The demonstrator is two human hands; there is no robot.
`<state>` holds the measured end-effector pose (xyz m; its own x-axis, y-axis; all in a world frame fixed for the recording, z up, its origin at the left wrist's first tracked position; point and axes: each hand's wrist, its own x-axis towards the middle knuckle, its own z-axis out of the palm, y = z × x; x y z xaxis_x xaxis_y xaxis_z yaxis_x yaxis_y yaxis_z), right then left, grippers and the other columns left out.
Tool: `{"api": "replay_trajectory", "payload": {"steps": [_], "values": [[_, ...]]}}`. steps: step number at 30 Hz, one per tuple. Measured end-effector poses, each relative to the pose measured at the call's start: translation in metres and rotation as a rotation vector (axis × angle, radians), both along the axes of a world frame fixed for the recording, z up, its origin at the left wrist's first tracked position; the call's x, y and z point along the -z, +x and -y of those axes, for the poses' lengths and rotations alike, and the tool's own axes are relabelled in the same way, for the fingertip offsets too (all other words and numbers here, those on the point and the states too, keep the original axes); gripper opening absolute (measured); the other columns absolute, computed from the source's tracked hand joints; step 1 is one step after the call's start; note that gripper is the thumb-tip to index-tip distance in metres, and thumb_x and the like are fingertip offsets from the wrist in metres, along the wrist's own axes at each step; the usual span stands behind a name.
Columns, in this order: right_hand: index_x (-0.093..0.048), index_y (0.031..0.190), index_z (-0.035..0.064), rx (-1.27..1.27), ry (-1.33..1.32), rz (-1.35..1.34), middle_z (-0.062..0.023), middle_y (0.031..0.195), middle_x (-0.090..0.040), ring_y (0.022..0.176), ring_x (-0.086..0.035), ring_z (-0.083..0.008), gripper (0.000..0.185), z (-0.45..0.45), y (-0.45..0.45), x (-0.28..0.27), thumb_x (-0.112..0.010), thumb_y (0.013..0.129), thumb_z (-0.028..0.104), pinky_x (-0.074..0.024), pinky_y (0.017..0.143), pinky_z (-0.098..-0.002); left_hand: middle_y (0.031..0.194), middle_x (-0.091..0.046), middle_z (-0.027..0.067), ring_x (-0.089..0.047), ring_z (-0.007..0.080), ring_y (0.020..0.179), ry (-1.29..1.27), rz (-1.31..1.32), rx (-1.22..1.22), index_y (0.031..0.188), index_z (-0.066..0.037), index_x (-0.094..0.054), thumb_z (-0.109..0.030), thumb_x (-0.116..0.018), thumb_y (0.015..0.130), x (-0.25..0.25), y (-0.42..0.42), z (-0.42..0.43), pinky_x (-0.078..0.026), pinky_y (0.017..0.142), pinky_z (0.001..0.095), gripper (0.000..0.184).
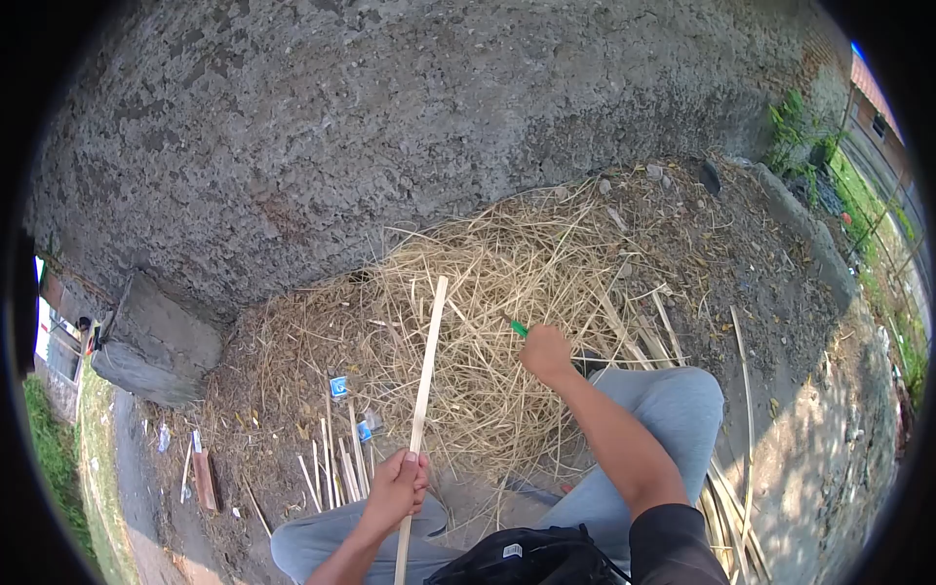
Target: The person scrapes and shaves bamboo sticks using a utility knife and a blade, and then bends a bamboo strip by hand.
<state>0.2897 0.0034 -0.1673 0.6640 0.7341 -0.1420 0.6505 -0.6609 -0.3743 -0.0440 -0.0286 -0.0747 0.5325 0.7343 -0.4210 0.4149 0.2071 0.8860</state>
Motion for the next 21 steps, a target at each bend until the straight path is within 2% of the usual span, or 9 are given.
{"api": "replay_trajectory", "payload": {"steps": [1, 2, 5, 6, 9, 15, 18, 20, 21], "values": [[-0.068, 0.089, -0.0050, 0.041, 0.120, -0.081, -0.0232, 0.086, -0.069, 0.087, -0.069, -0.0388, 0.027, -0.003, -0.011, -0.014, -0.068, 0.080, 0.021, -0.0549, 0.078, -0.0466, 0.065, -0.048, 0.0017, -0.041, 0.0095, 0.046, -0.207, 0.067, -0.049, 0.100, -0.005, -0.049, -0.026, -0.036, 0.107, -0.016, 0.006, -0.005, -0.036, 0.041, 0.0259, 0.025], [-0.067, 0.082, -0.0035, 0.002, 0.176, -0.283, -0.0236, 0.072, -0.065, 0.073, -0.067, -0.0412, 0.023, -0.010, -0.014, -0.027, -0.066, 0.081, 0.020, -0.0535, 0.072, -0.0473, 0.067, -0.042, -0.0025, -0.032, 0.0029, 0.048, -0.409, 0.137, -0.098, 0.100, -0.007, -0.049, -0.026, -0.035, 0.108, -0.027, 0.009, -0.009, -0.031, 0.041, 0.0208, 0.025], [-0.064, 0.073, -0.0009, -0.187, 0.340, -0.276, -0.0243, 0.064, -0.062, 0.062, -0.063, -0.0423, 0.021, -0.009, -0.043, -0.070, -0.065, 0.081, 0.018, -0.0511, 0.066, -0.0487, 0.068, -0.044, 0.0000, -0.032, 0.0054, 0.048, -0.555, 0.187, -0.119, 0.096, -0.008, -0.048, -0.029, -0.034, 0.108, -0.036, 0.017, -0.012, -0.030, 0.042, 0.0210, 0.028], [-0.062, 0.074, 0.0006, -0.254, 0.426, -0.185, -0.0244, 0.063, -0.061, 0.061, -0.062, -0.0433, 0.015, -0.004, -0.054, -0.080, -0.061, 0.080, 0.014, -0.0504, 0.064, -0.0507, 0.068, -0.044, 0.0000, -0.032, 0.0054, 0.048, -0.552, 0.193, -0.123, 0.096, -0.008, -0.048, -0.029, -0.034, 0.108, -0.035, 0.019, -0.013, -0.030, 0.042, 0.0210, 0.028], [-0.064, 0.081, 0.0007, -0.434, 0.364, 0.066, -0.0225, 0.068, -0.065, 0.066, -0.067, -0.0393, 0.011, 0.013, -0.076, -0.101, -0.059, 0.078, 0.010, -0.0538, 0.061, -0.0477, 0.067, -0.044, -0.0002, -0.033, 0.0055, 0.048, -0.483, 0.141, -0.141, 0.096, -0.008, -0.048, -0.030, -0.034, 0.108, -0.025, 0.021, -0.014, -0.030, 0.042, 0.0215, 0.028], [-0.066, 0.087, 0.0037, -0.592, 0.291, 0.198, -0.0190, 0.066, -0.066, 0.061, -0.067, -0.0376, 0.015, 0.035, -0.087, -0.076, -0.060, 0.076, 0.012, -0.0524, 0.058, -0.0499, 0.065, -0.044, -0.0012, -0.033, 0.0052, 0.046, -0.379, 0.148, -0.151, 0.096, -0.009, -0.049, -0.028, -0.034, 0.108, -0.015, 0.028, -0.011, -0.030, 0.041, 0.0216, 0.026], [-0.066, 0.085, 0.0021, -0.580, 0.219, 0.166, -0.0199, 0.067, -0.066, 0.062, -0.068, -0.0375, 0.015, 0.041, -0.093, -0.092, -0.058, 0.078, 0.012, -0.0531, 0.058, -0.0493, 0.062, -0.042, -0.0026, -0.033, 0.0051, 0.046, -0.300, 0.132, -0.159, 0.095, -0.010, -0.048, -0.027, -0.034, 0.107, -0.002, 0.030, -0.007, -0.030, 0.041, 0.0220, 0.026], [-0.065, 0.084, 0.0018, -0.570, 0.213, 0.167, -0.0200, 0.067, -0.066, 0.063, -0.068, -0.0371, 0.014, 0.040, -0.093, -0.092, -0.057, 0.079, 0.012, -0.0534, 0.058, -0.0489, 0.060, -0.039, -0.0034, -0.032, 0.0052, 0.044, 0.039, 0.088, -0.120, 0.093, -0.011, -0.046, -0.028, -0.035, 0.107, 0.011, 0.032, -0.004, -0.027, 0.039, 0.0235, 0.025], [-0.065, 0.083, 0.0015, -0.559, 0.209, 0.164, -0.0201, 0.067, -0.066, 0.064, -0.069, -0.0367, 0.013, 0.040, -0.093, -0.091, -0.057, 0.080, 0.011, -0.0537, 0.058, -0.0486, 0.060, -0.039, -0.0034, -0.032, 0.0052, 0.044, 0.038, 0.088, -0.120, 0.093, -0.011, -0.046, -0.028, -0.035, 0.107, 0.017, 0.031, -0.001, -0.027, 0.039, 0.0235, 0.025]]}}
